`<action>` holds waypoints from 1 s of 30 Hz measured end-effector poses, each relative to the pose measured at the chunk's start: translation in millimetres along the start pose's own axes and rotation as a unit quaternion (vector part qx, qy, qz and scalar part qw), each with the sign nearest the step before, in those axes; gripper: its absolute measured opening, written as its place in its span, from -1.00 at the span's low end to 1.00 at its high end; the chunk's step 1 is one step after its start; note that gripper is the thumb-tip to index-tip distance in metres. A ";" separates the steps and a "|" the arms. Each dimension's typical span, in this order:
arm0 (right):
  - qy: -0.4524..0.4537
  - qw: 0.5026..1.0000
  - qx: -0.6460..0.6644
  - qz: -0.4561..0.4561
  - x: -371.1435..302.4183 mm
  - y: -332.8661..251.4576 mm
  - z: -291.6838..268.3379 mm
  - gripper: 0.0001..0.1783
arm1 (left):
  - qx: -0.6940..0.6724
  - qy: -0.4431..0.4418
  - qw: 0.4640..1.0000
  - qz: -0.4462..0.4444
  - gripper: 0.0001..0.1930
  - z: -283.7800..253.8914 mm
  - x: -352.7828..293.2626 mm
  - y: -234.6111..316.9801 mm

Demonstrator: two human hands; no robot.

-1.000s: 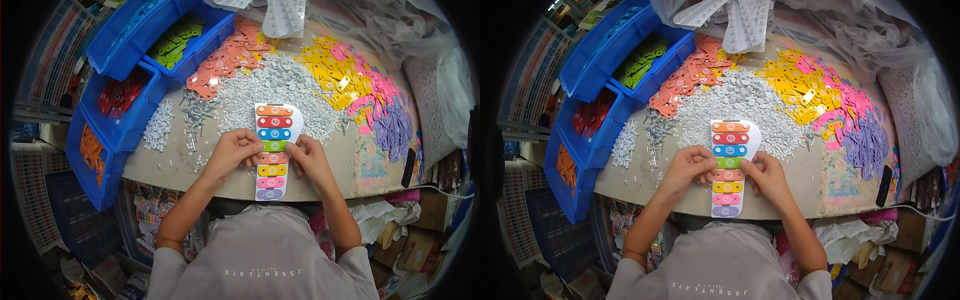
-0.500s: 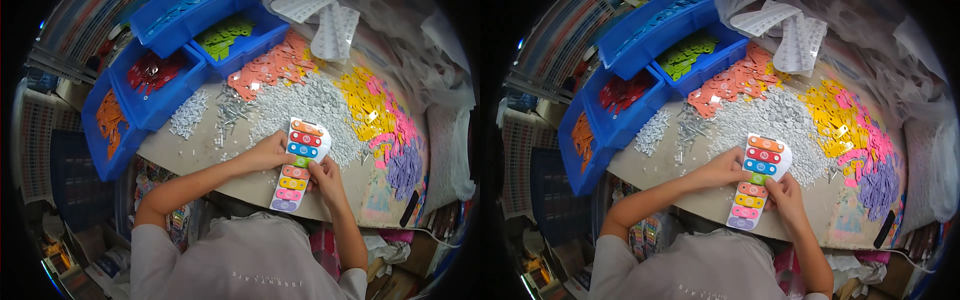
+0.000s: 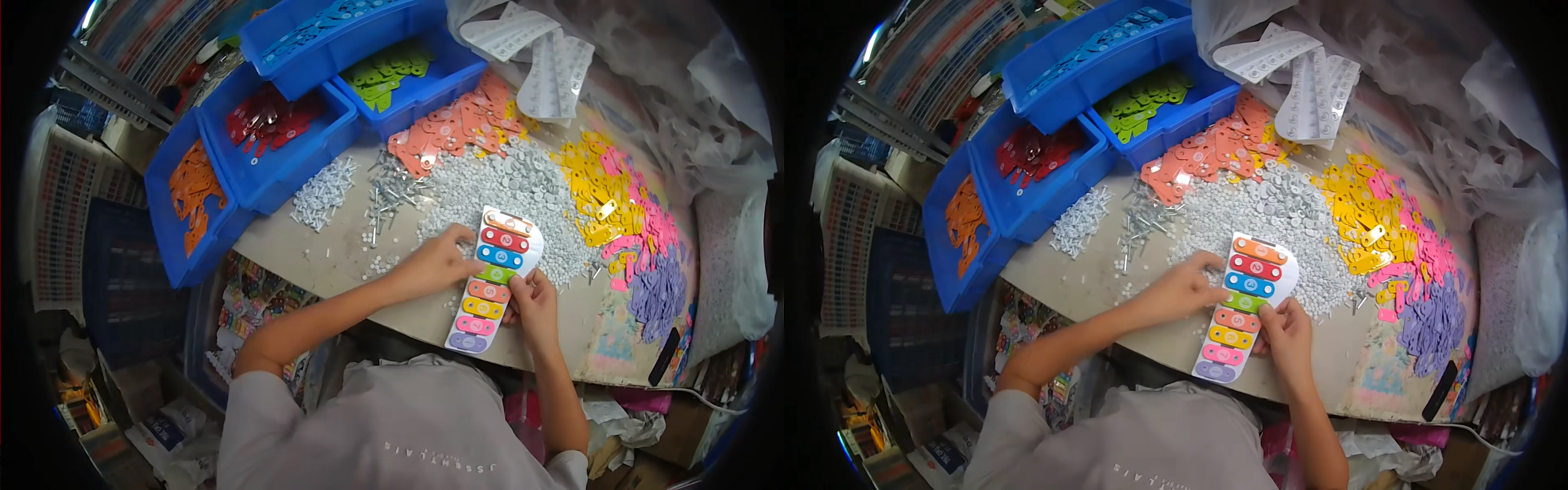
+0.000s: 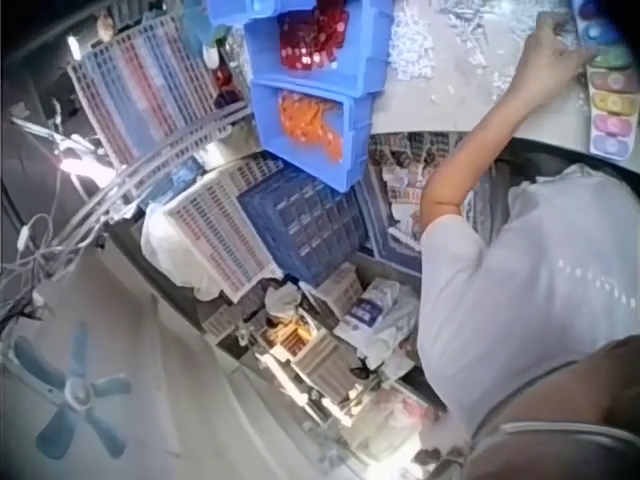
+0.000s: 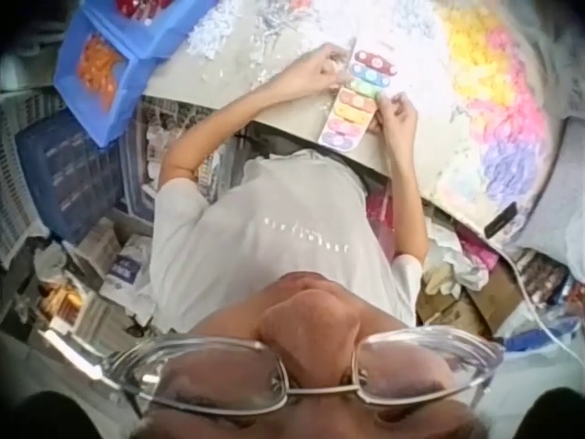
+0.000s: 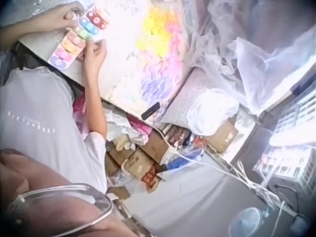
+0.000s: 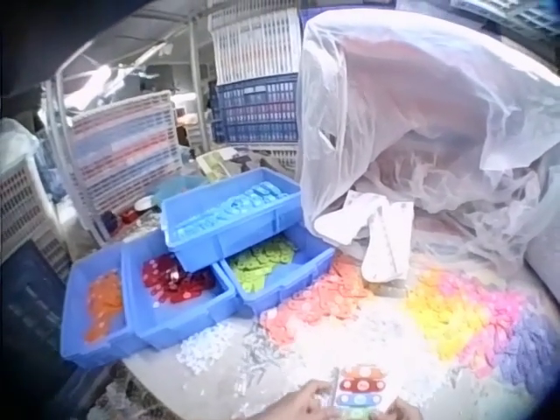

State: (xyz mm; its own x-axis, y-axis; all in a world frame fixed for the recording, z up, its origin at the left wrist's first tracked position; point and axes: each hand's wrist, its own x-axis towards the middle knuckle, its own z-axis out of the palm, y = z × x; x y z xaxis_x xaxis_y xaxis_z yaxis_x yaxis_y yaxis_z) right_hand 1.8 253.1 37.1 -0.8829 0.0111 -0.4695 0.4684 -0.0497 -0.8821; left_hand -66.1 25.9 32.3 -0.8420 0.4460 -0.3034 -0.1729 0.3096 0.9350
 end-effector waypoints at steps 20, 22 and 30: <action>0.455 0.728 -0.401 -0.320 5.9 -17.2 -131.2 -0.90 | 0.419 0.412 0.809 -0.021 -0.84 -107.0 -46.9 -47.7; 0.461 0.705 -0.450 -0.296 12.7 -19.3 -178.2 -0.89 | 0.353 0.409 0.841 0.000 -0.86 -106.3 -48.3 -53.9; 0.455 0.699 -0.496 -0.242 62.6 -19.8 -236.7 -0.82 | -0.049 0.281 0.956 0.074 -0.84 -40.6 -57.4 -21.5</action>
State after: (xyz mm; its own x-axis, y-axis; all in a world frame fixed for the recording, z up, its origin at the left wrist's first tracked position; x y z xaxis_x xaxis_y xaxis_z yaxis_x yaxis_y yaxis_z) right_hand -54.9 491.2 15.9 -0.7709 0.4390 0.4615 0.3123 0.8920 -0.3268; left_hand -34.8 -40.5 37.0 -0.9976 -0.0510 -0.0464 -0.0551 0.1851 0.9812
